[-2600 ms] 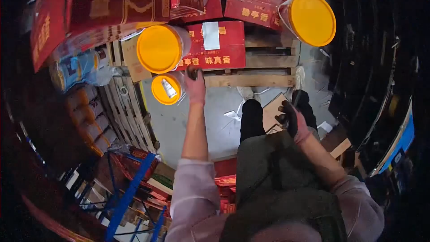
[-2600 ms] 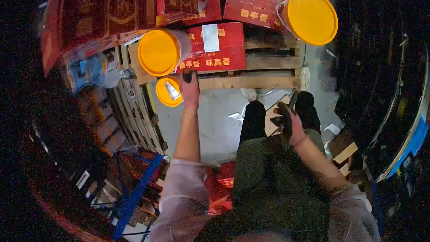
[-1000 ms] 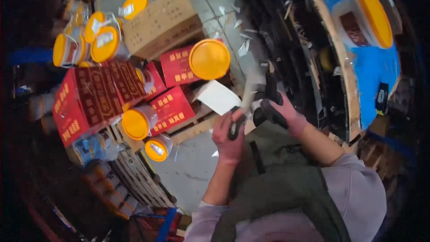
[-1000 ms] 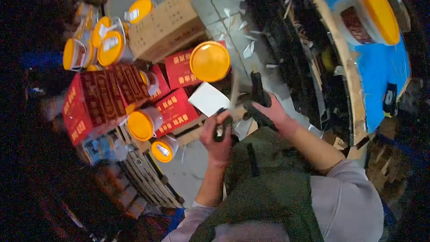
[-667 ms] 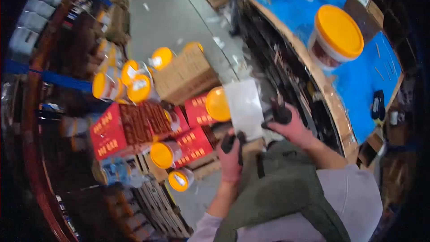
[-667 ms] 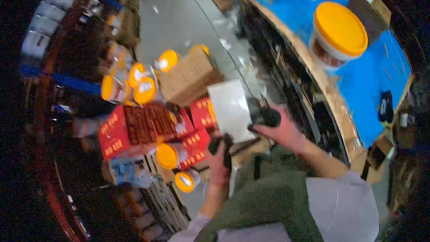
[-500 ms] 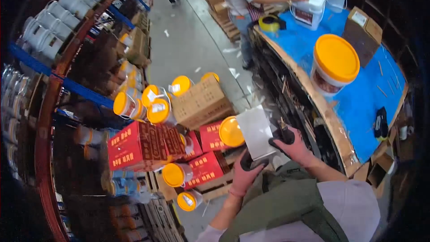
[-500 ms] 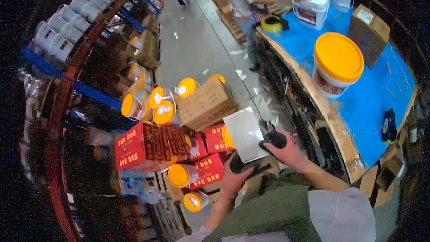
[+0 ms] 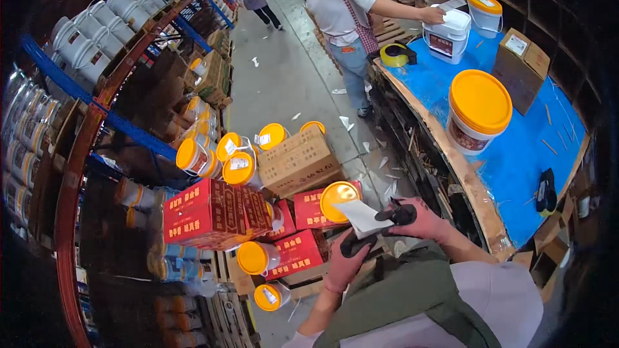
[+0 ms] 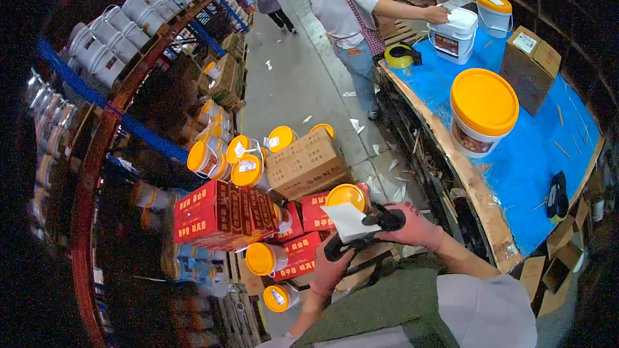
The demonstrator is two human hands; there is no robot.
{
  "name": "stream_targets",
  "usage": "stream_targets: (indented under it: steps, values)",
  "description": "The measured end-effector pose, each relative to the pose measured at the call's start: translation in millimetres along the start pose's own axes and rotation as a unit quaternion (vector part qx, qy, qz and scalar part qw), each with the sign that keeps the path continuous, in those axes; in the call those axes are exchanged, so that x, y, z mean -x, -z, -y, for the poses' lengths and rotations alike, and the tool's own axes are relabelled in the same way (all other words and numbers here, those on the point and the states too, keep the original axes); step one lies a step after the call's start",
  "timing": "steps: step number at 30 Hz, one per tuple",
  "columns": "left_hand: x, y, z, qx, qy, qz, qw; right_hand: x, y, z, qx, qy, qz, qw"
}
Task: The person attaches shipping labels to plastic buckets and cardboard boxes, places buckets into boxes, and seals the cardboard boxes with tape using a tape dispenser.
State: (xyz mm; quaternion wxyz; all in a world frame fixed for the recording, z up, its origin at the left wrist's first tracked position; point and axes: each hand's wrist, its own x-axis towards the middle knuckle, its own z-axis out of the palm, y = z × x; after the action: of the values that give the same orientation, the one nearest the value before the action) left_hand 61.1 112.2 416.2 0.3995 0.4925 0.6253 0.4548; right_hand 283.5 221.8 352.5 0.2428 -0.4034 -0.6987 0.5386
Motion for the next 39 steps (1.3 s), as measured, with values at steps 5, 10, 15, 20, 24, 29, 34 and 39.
stream_targets:
  steps: [5, 10, 15, 20, 24, 29, 34, 39]
  values:
    - [4.0, 3.5, -4.6, 0.024, -0.034, 0.006, 0.999, 0.9, 16.1, 49.1, -0.029, 0.062, 0.087, 0.994]
    - [10.2, -2.5, -9.1, -0.133, -0.157, -0.02, 0.978, 3.6, -2.6, 47.8, 0.025, 0.142, 0.001, 0.99]
    - [15.3, 0.0, -11.1, -0.139, -0.16, 0.003, 0.977, -2.0, -8.0, 21.1, -0.014, 0.118, -0.017, 0.993]
    - [19.7, -1.1, -16.6, -0.136, -0.117, 0.021, 0.984, -3.9, -2.7, 5.4, -0.056, -0.088, 0.05, 0.993]
    - [18.3, -1.5, -4.6, -0.161, -0.087, 0.013, 0.983, 3.8, 13.2, 46.3, -0.124, -0.005, 0.133, 0.983]
    - [14.5, -3.5, -13.4, -0.124, -0.103, 0.038, 0.986, 6.6, 9.0, 27.4, -0.132, 0.075, -0.181, 0.972]
    - [17.2, -1.4, -12.1, -0.14, -0.084, 0.059, 0.985, 11.3, 44.8, 19.7, -0.206, 0.059, -0.282, 0.935]
    - [25.8, 0.1, 7.1, -0.155, -0.097, 0.048, 0.982, 3.6, 67.6, 20.4, -0.454, 0.006, -0.364, 0.813]
